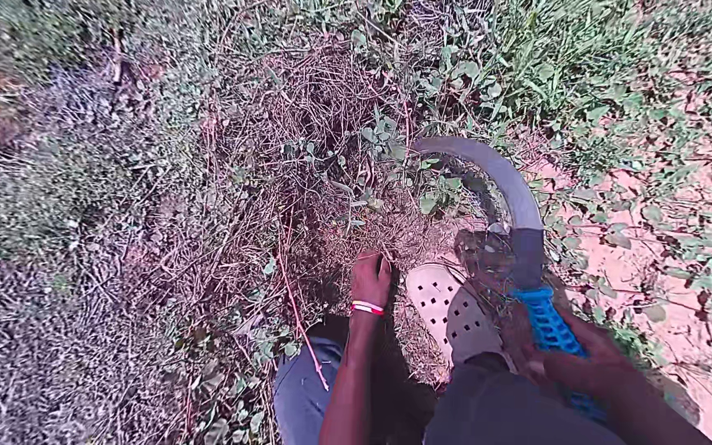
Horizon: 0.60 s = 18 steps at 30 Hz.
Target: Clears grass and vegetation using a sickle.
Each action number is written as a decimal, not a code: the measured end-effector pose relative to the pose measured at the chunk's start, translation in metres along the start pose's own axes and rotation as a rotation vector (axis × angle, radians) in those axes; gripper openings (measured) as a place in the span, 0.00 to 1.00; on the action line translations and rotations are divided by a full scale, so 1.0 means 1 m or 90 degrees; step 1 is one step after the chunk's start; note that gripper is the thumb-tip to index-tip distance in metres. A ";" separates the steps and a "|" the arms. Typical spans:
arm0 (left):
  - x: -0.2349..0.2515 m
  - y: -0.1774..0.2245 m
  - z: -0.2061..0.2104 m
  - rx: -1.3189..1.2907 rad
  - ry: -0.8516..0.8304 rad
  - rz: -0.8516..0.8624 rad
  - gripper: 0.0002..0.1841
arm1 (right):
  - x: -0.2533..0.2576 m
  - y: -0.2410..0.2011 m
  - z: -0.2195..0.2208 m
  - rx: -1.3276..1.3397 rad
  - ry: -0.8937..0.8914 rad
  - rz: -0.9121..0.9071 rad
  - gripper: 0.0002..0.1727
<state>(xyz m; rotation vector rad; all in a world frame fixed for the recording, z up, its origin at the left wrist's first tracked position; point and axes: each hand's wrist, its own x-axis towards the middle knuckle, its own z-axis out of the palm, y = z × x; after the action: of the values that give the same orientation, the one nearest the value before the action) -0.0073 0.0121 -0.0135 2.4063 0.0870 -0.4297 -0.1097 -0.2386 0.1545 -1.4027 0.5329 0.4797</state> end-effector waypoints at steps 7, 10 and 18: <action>0.005 0.002 -0.004 0.009 -0.022 -0.024 0.18 | -0.005 -0.011 -0.008 0.050 -0.051 0.009 0.20; 0.007 0.006 -0.007 0.004 -0.012 -0.063 0.17 | -0.004 -0.013 -0.011 0.031 -0.050 0.013 0.20; 0.010 0.008 -0.010 -0.139 0.081 -0.099 0.12 | -0.008 -0.014 -0.019 0.011 -0.062 -0.008 0.20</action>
<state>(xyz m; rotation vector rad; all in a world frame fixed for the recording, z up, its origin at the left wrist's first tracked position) 0.0061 0.0121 -0.0046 2.2160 0.3618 -0.3198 -0.1085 -0.2593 0.1683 -1.3576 0.4480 0.5292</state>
